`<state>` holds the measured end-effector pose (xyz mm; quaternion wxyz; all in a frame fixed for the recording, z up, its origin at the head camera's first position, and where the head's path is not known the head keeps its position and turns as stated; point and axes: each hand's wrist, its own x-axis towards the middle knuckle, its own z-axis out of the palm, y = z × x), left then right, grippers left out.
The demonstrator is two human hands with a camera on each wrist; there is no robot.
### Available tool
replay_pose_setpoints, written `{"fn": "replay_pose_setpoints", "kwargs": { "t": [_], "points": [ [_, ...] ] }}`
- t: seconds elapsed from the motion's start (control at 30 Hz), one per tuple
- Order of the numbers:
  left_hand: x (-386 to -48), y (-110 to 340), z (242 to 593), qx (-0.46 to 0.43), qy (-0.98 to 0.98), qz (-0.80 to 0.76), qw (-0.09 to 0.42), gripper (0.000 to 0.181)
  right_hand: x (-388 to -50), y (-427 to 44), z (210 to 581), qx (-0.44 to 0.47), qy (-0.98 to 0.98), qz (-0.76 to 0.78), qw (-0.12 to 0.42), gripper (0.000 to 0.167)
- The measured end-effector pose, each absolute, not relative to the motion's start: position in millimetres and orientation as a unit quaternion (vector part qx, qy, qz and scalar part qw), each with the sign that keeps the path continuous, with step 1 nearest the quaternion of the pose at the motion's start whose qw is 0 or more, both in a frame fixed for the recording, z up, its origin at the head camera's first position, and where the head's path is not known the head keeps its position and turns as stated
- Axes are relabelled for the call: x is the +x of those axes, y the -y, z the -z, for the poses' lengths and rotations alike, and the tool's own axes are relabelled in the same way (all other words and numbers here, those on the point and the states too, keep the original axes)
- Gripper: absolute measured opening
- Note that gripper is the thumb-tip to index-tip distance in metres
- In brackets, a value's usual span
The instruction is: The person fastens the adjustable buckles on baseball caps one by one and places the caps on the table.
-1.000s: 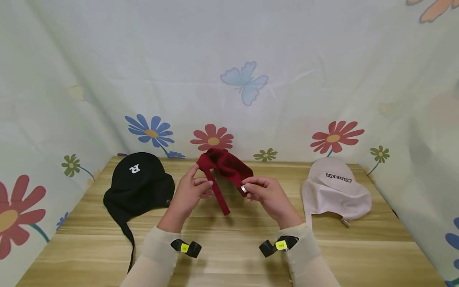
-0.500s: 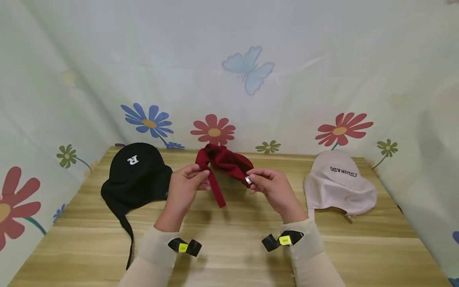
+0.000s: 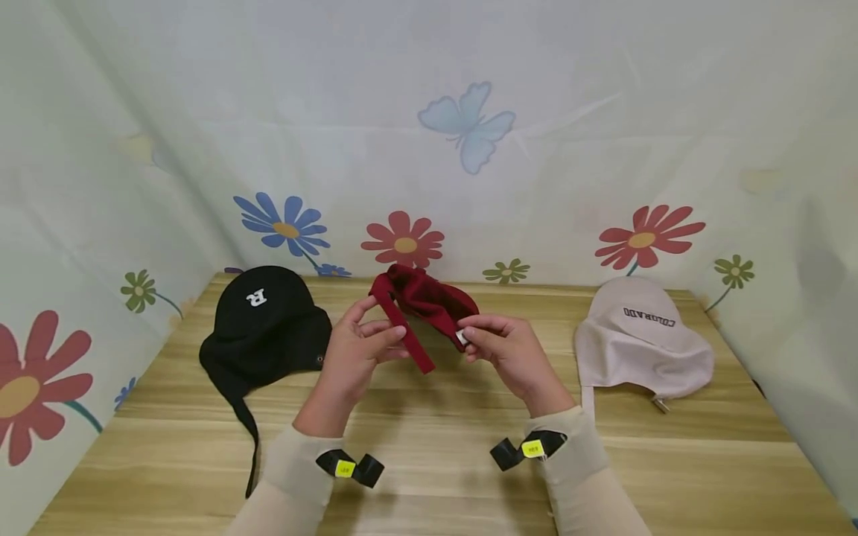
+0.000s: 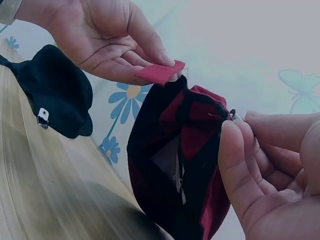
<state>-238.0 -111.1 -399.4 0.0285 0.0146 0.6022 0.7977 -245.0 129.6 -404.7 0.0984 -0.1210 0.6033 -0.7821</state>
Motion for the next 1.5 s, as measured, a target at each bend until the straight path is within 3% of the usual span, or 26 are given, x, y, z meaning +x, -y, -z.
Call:
{"fn": "replay_pose_setpoints", "kwargs": {
  "t": [0.23,0.6,0.73,0.93,1.03,1.5],
  "points": [
    [-234.5,108.4,401.9,0.045,-0.633,-0.772,0.029,0.068,-245.5,-128.7,408.2,-0.124,-0.588,0.792,0.109,0.011],
    [-231.7,100.8,396.5,0.078,-0.662,-0.745,0.024,0.079,-246.9,-133.0,412.7,-0.153,-0.568,0.796,0.144,0.019],
    [-230.4,99.2,394.3,0.061,-0.662,-0.747,0.004,0.069,-247.0,-132.4,413.4,-0.15,-0.569,0.796,0.143,0.02],
    [-228.0,97.9,393.7,0.047,-0.666,-0.743,-0.034,0.035,-246.5,-131.0,412.0,-0.14,-0.574,0.794,0.142,0.018],
    [-227.1,97.5,394.5,0.046,-0.672,-0.738,-0.041,0.027,-246.1,-130.6,410.9,-0.135,-0.575,0.794,0.144,0.017],
    [-226.1,94.4,394.7,0.062,-0.654,-0.753,-0.039,0.057,-244.6,-126.1,411.3,-0.15,-0.563,0.8,0.145,0.015]
  ]
}}
